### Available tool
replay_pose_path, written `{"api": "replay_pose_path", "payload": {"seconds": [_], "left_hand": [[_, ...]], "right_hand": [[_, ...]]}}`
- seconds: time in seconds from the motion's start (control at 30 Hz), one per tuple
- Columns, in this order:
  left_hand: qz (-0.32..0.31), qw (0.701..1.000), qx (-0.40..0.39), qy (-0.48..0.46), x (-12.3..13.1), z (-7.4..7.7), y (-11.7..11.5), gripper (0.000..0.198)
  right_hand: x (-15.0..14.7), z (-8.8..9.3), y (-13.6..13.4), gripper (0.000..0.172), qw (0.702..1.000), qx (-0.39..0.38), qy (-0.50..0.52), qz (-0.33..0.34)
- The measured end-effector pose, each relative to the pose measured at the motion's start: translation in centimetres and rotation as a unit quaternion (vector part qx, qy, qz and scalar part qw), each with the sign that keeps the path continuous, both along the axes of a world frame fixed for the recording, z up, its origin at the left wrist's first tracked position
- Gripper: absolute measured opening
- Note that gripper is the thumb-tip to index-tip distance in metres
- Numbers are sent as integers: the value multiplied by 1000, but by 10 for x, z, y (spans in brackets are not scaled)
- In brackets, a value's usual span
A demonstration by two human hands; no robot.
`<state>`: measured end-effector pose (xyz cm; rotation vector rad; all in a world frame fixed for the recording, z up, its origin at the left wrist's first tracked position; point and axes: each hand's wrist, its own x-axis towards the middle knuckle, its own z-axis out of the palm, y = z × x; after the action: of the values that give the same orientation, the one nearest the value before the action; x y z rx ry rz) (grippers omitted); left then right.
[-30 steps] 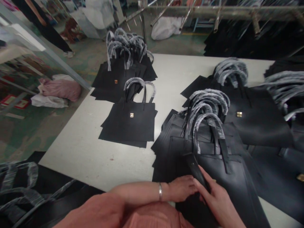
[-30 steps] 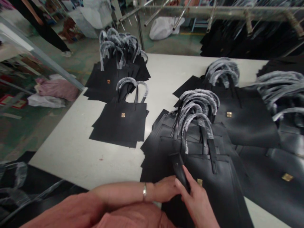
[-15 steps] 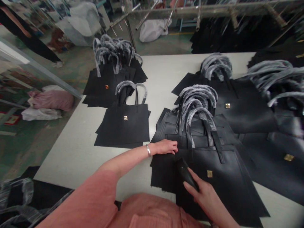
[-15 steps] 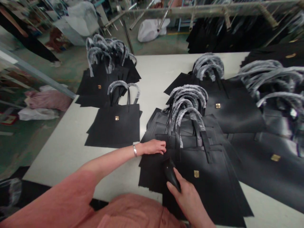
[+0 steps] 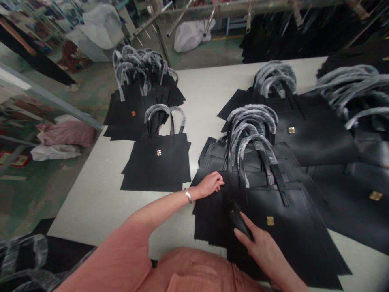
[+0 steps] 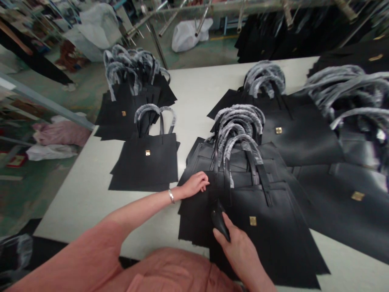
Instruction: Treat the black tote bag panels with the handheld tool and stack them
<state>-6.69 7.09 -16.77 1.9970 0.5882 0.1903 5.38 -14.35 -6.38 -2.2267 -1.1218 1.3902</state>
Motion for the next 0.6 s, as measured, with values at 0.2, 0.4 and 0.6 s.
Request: {"api": "replay_pose_path", "payload": {"seconds": [0.2, 0.4, 0.6], "left_hand": [[180, 983, 45, -13, -28, 3, -64, 24], [1, 980, 190, -61, -65, -22, -128, 25], [91, 956, 277, -31, -64, -39, -142, 24]], "right_hand": [[0, -2, 0, 58, 1000, 18, -10, -3], [-7, -7, 1, 53, 997, 55, -48, 26], [-12, -4, 39, 51, 995, 28, -81, 58]]}}
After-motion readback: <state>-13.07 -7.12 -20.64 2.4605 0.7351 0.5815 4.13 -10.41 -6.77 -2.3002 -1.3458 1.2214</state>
